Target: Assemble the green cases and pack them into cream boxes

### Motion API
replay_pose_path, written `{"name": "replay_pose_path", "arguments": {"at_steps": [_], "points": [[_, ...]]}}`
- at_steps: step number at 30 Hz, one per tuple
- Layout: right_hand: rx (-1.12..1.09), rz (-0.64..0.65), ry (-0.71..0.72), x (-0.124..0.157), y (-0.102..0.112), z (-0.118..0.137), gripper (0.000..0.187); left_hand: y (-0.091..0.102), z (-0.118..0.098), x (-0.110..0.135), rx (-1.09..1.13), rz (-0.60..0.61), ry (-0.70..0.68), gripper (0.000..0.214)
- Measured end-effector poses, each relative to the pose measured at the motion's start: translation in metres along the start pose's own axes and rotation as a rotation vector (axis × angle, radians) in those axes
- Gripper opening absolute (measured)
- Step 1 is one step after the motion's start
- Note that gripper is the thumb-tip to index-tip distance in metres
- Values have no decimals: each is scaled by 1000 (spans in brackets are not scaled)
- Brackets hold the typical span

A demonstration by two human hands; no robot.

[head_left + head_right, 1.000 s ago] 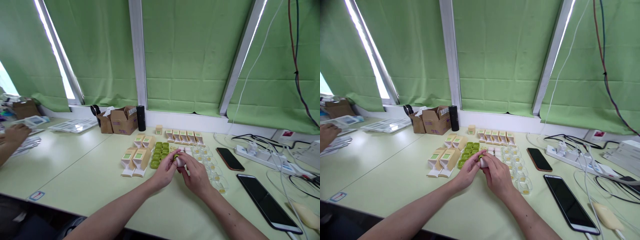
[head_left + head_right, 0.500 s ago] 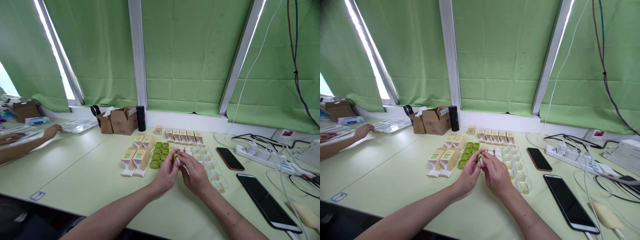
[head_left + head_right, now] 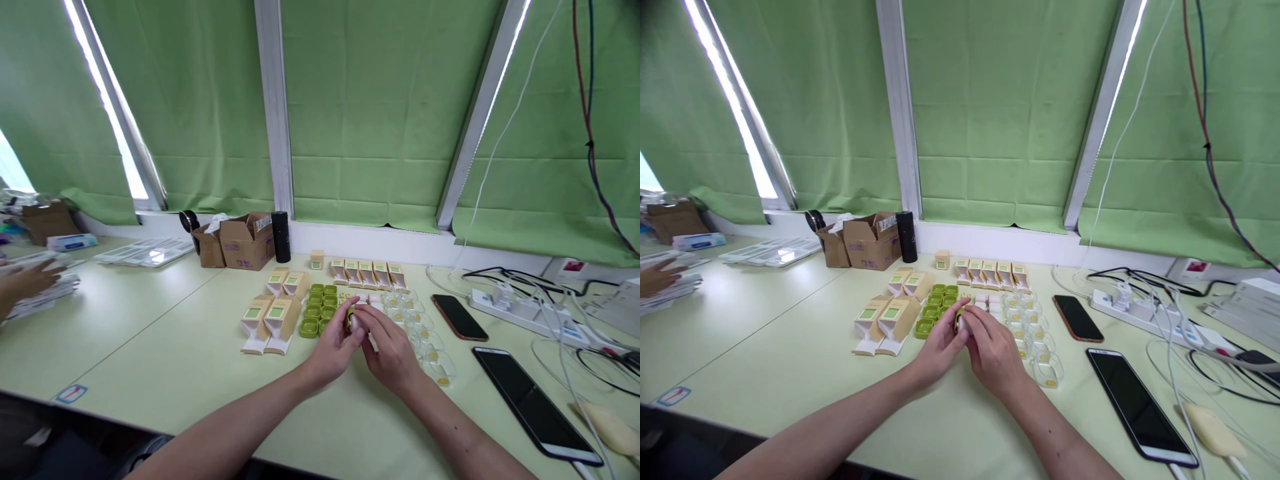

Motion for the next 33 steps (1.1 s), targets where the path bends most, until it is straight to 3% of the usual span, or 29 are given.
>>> {"name": "replay_pose_path", "arguments": {"at_steps": [17, 33], "points": [[21, -21, -3, 3, -4, 0, 42, 2, 10, -4, 16, -44, 26, 60], [-7, -20, -34, 4, -7, -4, 46, 9, 13, -4, -150, -98, -17, 57]]}}
Point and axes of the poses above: each hand's wrist, its own x-axis away from the middle knuckle, its own y-axis out of the back of the hand, z = x × y, the point moved 8 cm from there along -x, towards the middle knuckle, and after that the axes turned 3 degrees about x, right-handed, at the moved point
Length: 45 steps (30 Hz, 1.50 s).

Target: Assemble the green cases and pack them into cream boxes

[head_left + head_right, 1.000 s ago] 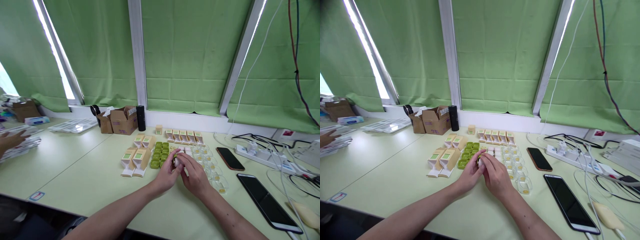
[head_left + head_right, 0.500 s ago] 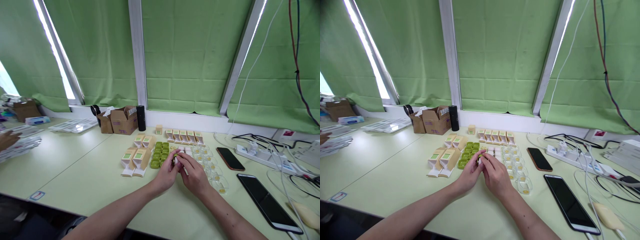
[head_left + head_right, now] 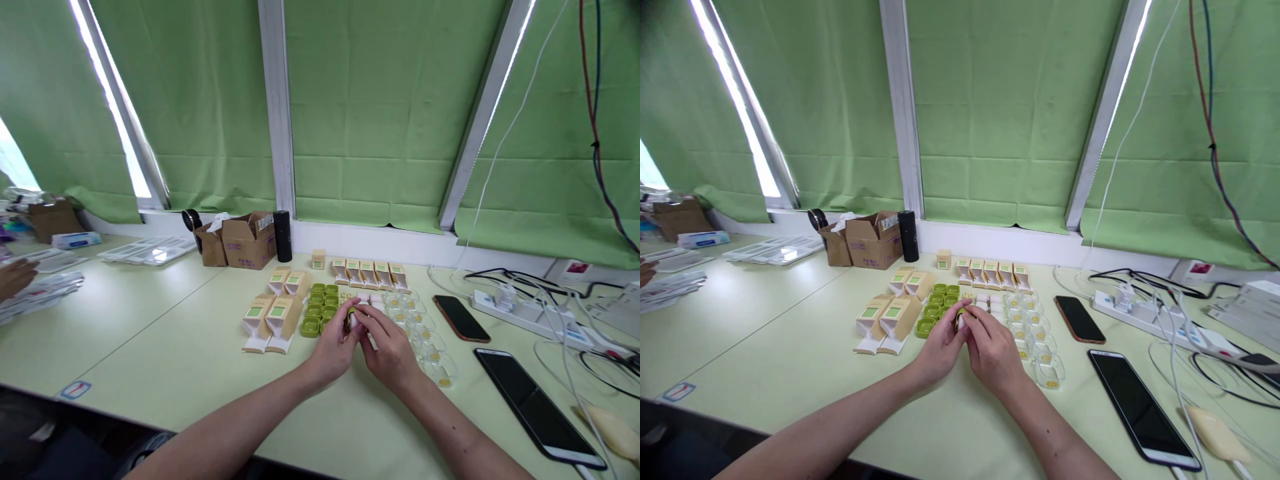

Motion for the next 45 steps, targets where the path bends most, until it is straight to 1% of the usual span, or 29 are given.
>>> {"name": "replay_pose_path", "arguments": {"at_steps": [4, 10, 14, 20, 24, 27, 30, 32, 34, 37, 42, 45], "points": [[-32, 36, -16, -1, -1, -1, 49, -1, -2, -1, 48, -8, 25, 58], [-135, 95, -86, 2, -5, -7, 59, -1, -4, -4, 151, -7, 85, 69], [-174, 82, -130, 2, -6, -10, 52, 0, -7, -5, 226, -22, 93, 74], [-198, 97, -203, 3, -6, -16, 42, -1, -11, -6, 269, -15, 107, 69], [-204, 84, -240, 2, -3, -19, 41, -2, -10, -6, 259, 1, 114, 68], [-216, 89, -257, 2, -2, -19, 41, -1, -9, -6, 224, 8, 100, 67], [-260, 82, -305, 2, -2, -21, 39, -1, -12, -5, 217, 36, 71, 69], [-328, 81, -365, 2, -3, -24, 37, 0, -15, -3, 216, 54, 67, 69], [-420, 79, -449, 4, -5, -30, 35, 3, -17, -2, 194, 44, 80, 66], [-563, 58, -598, 8, -10, -40, 35, 14, -21, -1, 125, -35, 66, 57], [-828, -22, -833, 12, -18, -50, 48, 32, -30, -4, -29, -178, -44, 31], [-947, -51, -976, 12, -21, -52, 56, 39, -37, -6, -151, -238, -101, 32]]}}
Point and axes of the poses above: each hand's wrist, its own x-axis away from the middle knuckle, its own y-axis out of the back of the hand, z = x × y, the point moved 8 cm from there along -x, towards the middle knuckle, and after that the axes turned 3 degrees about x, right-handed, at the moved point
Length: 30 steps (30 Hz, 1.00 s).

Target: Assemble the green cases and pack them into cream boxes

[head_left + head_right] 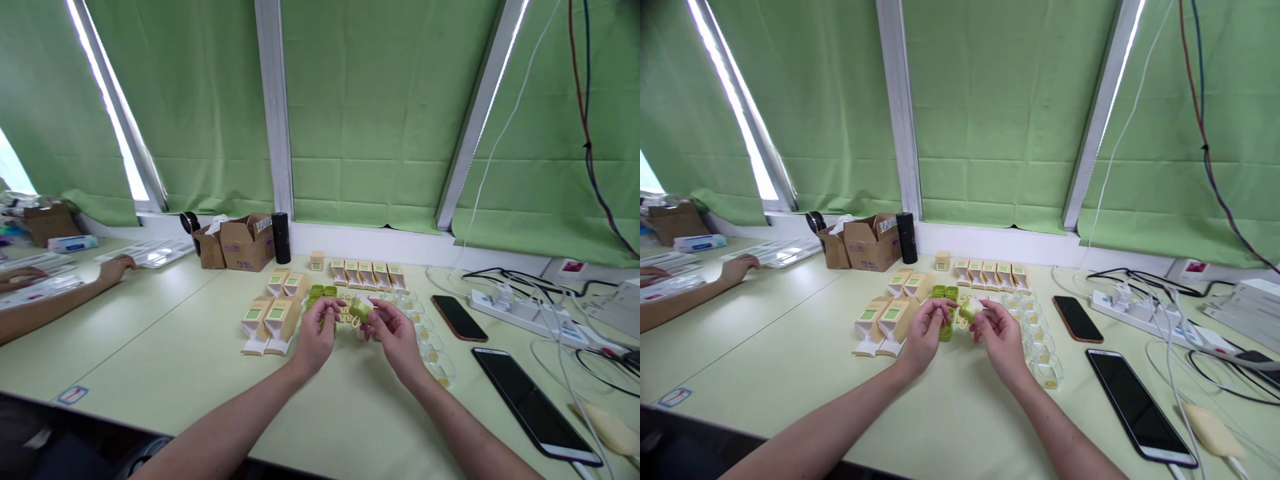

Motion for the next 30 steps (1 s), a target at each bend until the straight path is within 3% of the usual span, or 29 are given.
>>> {"name": "replay_pose_path", "arguments": {"at_steps": [4, 7, 10, 14, 24, 30], "points": [[-110, 9, -145, -2, -2, -5, 60, 1, -7, 0, -130, 12, -66, 23], [-154, 42, -201, -2, -4, -9, 59, -6, -20, 5, -217, 92, -238, 14], [-152, 55, -234, -1, -5, -12, 61, -17, -29, 12, -356, 192, -421, 40], [-121, 75, -257, 0, -7, -14, 63, -24, -26, 15, -476, 262, -495, 58], [-159, 101, -281, 4, -6, -18, 65, -17, -14, 6, -406, 199, -372, 49], [-159, 131, -236, 4, -6, -18, 63, -9, 0, -4, -245, 131, -136, 44]]}}
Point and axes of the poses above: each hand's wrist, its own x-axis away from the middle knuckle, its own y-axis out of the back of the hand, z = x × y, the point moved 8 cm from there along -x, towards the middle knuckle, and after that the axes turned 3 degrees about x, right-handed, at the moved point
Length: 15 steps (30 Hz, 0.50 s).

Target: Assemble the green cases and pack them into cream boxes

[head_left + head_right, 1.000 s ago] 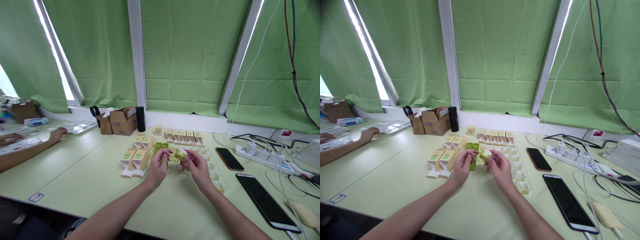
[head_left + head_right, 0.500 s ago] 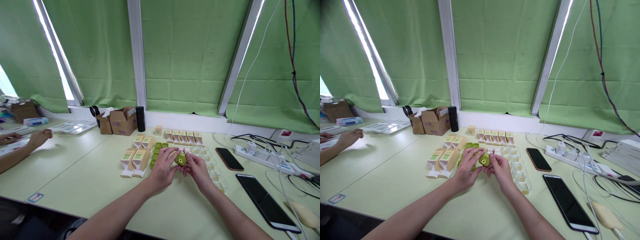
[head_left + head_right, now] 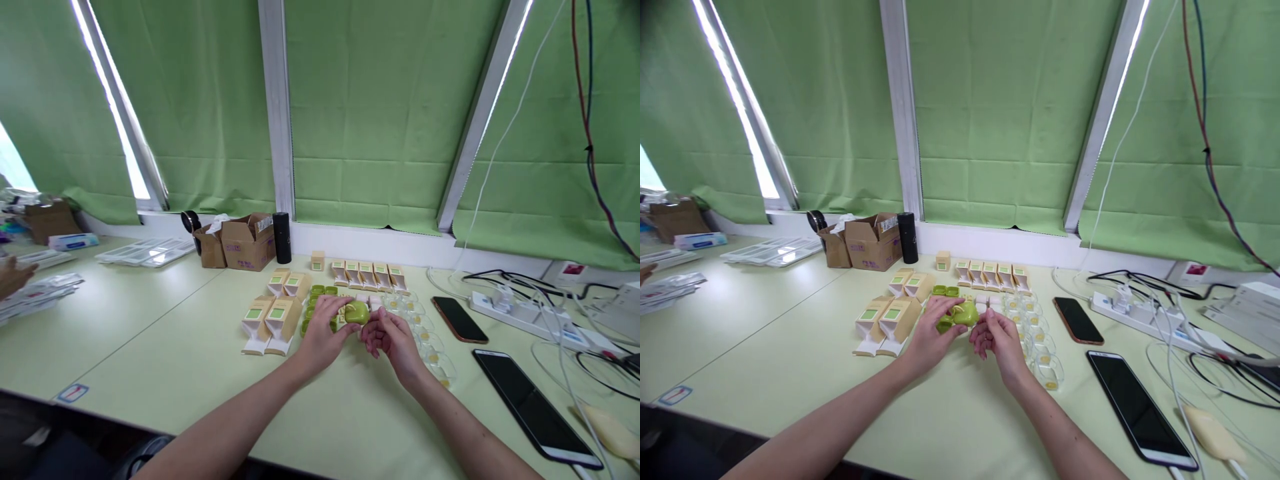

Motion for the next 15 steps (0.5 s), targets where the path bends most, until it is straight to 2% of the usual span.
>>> {"name": "replay_pose_path", "arguments": {"at_steps": [5, 8, 11, 15], "points": [[53, 26, 40, 2, -3, 6, 62, -5, 16, -4, 206, 26, 259, 51], [132, 13, 72, 3, -2, 15, 61, -11, 26, -4, 318, 47, 362, 60], [226, -73, 168, 3, 7, 33, 56, -11, 38, -2, 345, 9, 440, 66], [327, -230, 314, 5, 29, 70, 47, -11, 54, 1, 412, -30, 540, 69]]}}
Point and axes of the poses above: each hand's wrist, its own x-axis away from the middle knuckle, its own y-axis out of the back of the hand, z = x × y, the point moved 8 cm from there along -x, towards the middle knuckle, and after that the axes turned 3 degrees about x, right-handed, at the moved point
